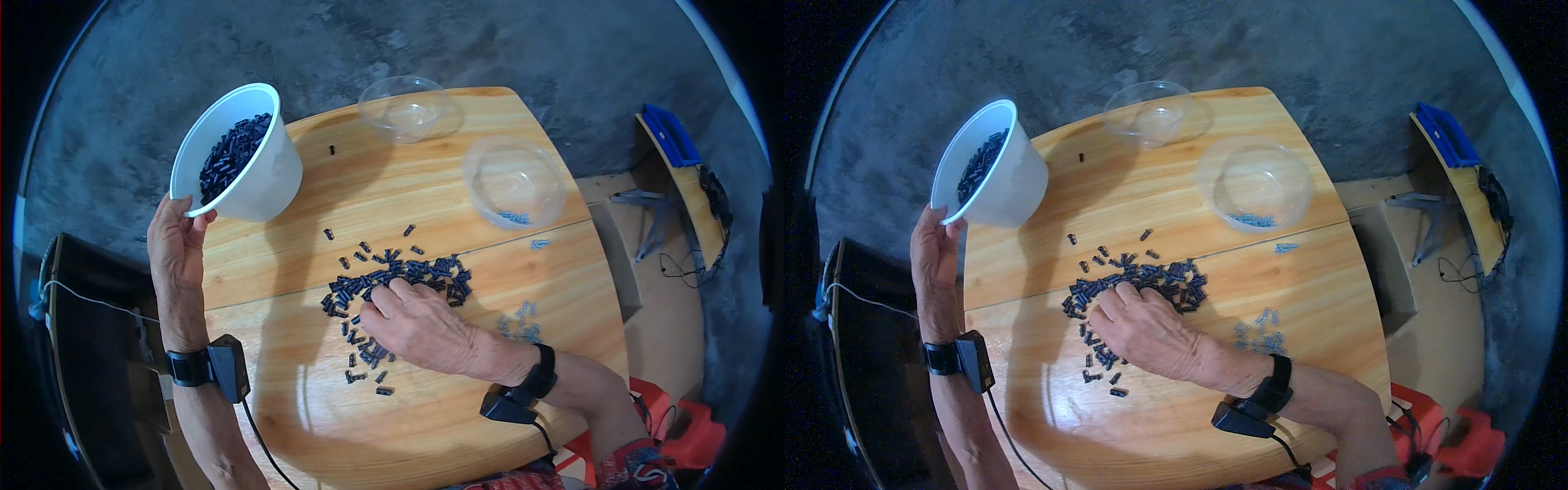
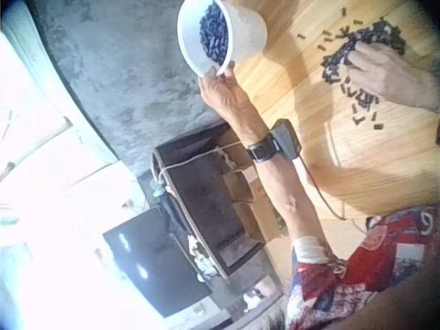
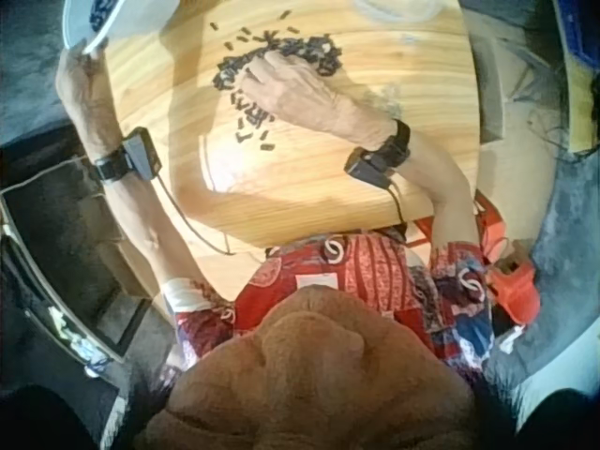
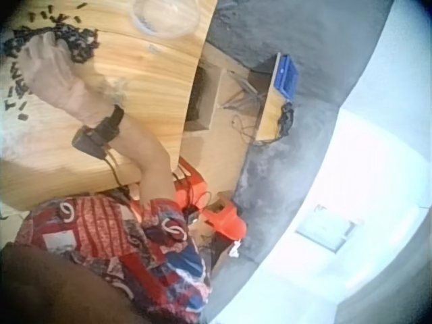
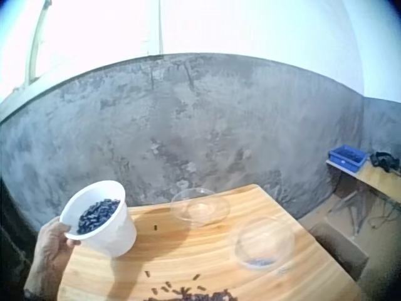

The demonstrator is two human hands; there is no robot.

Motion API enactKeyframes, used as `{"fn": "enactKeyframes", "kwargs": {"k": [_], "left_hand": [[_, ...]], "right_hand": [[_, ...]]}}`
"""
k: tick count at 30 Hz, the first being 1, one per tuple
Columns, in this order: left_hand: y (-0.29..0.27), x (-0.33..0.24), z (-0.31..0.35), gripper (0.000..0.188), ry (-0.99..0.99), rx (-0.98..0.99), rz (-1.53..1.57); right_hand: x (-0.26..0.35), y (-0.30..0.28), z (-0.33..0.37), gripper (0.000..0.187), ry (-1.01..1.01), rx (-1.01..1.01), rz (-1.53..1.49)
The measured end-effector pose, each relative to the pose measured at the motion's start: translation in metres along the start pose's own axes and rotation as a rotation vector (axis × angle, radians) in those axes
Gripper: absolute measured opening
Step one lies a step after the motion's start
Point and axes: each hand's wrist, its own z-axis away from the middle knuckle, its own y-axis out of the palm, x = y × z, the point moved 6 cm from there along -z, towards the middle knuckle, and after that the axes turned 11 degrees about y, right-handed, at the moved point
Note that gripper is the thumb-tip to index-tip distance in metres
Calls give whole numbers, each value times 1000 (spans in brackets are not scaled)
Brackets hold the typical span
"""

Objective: Manually inserting metal pins into L-shaped plastic connectors for assembly.

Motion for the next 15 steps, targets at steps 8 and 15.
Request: {"fn": "enactKeyframes", "kwargs": {"k": [8,15], "left_hand": [[-8,-8,8,24,22,-95,4],[-26,3,19,24,13,-101,21]], "right_hand": [[4,-6,1,34,48,86,4],[-8,-19,-5,39,116,205,-168]]}}
